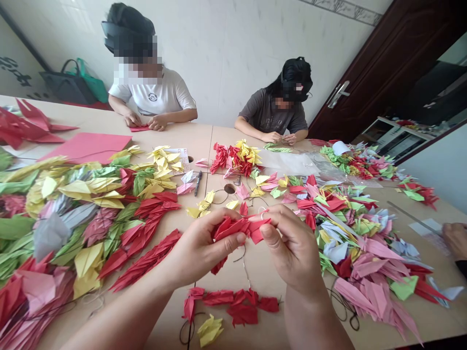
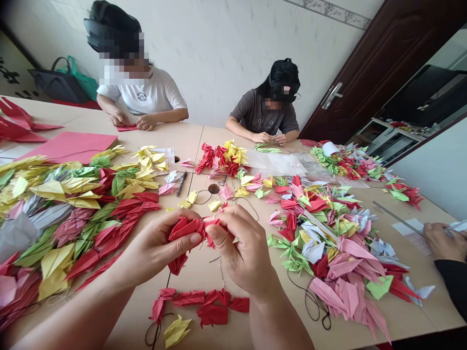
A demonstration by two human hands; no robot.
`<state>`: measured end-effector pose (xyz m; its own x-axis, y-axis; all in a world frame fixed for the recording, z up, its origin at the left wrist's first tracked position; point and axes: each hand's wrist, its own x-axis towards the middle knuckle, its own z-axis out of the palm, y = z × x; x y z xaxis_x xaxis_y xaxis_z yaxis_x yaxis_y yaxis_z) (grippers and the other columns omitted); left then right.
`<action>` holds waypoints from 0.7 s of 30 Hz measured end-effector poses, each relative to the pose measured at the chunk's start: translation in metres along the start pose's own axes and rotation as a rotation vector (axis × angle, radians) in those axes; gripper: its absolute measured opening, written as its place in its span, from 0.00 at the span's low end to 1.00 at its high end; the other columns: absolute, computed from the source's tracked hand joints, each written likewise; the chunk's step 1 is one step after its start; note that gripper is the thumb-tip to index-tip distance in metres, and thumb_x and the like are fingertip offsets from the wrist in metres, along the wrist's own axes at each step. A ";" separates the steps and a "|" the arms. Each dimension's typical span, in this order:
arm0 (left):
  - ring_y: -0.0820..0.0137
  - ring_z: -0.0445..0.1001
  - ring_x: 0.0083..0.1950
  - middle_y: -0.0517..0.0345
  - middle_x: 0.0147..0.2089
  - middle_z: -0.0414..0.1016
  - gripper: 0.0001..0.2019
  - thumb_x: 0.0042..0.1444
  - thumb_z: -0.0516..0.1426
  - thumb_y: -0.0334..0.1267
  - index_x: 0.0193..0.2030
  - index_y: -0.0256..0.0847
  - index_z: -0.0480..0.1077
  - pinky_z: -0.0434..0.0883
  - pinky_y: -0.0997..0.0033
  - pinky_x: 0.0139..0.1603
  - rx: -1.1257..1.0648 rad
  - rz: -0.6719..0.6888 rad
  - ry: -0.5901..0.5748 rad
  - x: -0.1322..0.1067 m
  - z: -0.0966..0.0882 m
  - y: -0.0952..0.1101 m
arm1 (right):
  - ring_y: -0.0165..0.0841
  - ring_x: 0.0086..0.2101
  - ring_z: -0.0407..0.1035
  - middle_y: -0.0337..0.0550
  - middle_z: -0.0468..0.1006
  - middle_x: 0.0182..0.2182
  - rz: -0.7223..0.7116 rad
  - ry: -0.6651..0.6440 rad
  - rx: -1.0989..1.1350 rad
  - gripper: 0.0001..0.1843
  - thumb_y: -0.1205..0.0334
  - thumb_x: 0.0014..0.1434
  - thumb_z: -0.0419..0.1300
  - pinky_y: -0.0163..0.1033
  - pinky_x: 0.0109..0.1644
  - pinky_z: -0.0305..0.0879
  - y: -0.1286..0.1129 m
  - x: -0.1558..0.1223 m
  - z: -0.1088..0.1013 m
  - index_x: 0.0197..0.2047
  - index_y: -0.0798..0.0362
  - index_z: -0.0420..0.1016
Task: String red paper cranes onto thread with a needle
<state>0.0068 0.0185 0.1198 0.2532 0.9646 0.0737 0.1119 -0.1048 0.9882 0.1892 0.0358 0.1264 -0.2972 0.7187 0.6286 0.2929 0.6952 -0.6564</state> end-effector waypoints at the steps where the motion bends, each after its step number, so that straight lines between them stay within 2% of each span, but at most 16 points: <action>1: 0.77 0.63 0.25 0.64 0.28 0.66 0.11 0.59 0.60 0.46 0.40 0.40 0.69 0.63 0.79 0.23 -0.010 -0.005 0.003 0.000 0.000 -0.001 | 0.29 0.31 0.68 0.39 0.71 0.31 0.000 -0.008 0.005 0.06 0.64 0.66 0.57 0.34 0.32 0.65 0.000 0.000 0.000 0.39 0.51 0.76; 6: 0.73 0.70 0.33 0.58 0.35 0.72 0.14 0.56 0.63 0.45 0.44 0.40 0.70 0.70 0.74 0.32 -0.004 0.023 0.011 0.000 0.001 -0.002 | 0.31 0.34 0.70 0.41 0.73 0.33 0.027 -0.115 0.022 0.06 0.63 0.66 0.58 0.35 0.35 0.66 -0.001 0.000 0.003 0.39 0.52 0.76; 9: 0.75 0.67 0.28 0.62 0.30 0.69 0.12 0.58 0.61 0.46 0.40 0.40 0.70 0.68 0.76 0.28 0.028 0.021 0.015 0.000 0.001 0.000 | 0.31 0.33 0.70 0.41 0.73 0.33 0.017 -0.137 0.030 0.07 0.62 0.66 0.58 0.35 0.34 0.67 -0.001 0.000 0.004 0.39 0.53 0.77; 12: 0.76 0.65 0.26 0.63 0.27 0.68 0.10 0.59 0.60 0.45 0.35 0.40 0.69 0.65 0.77 0.26 0.062 0.028 0.024 0.001 0.001 0.001 | 0.31 0.32 0.71 0.40 0.75 0.31 -0.003 -0.107 0.043 0.05 0.64 0.66 0.58 0.35 0.33 0.67 -0.001 0.000 0.004 0.41 0.51 0.76; 16: 0.76 0.65 0.25 0.61 0.28 0.70 0.10 0.59 0.59 0.44 0.33 0.39 0.70 0.64 0.78 0.24 0.063 0.026 0.012 0.001 0.000 0.002 | 0.29 0.29 0.70 0.38 0.74 0.28 0.012 -0.014 0.002 0.06 0.67 0.66 0.57 0.34 0.31 0.67 -0.001 0.000 0.001 0.36 0.51 0.74; 21: 0.78 0.63 0.20 0.65 0.24 0.66 0.12 0.59 0.59 0.46 0.33 0.40 0.68 0.62 0.79 0.19 -0.003 -0.070 -0.018 0.000 0.001 0.002 | 0.27 0.25 0.65 0.35 0.70 0.25 0.054 0.066 0.006 0.08 0.66 0.66 0.57 0.33 0.29 0.62 0.000 -0.002 -0.001 0.34 0.51 0.73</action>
<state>0.0079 0.0185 0.1214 0.2617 0.9652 0.0025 0.1268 -0.0369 0.9912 0.1909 0.0340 0.1254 -0.2206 0.7545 0.6181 0.3016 0.6554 -0.6925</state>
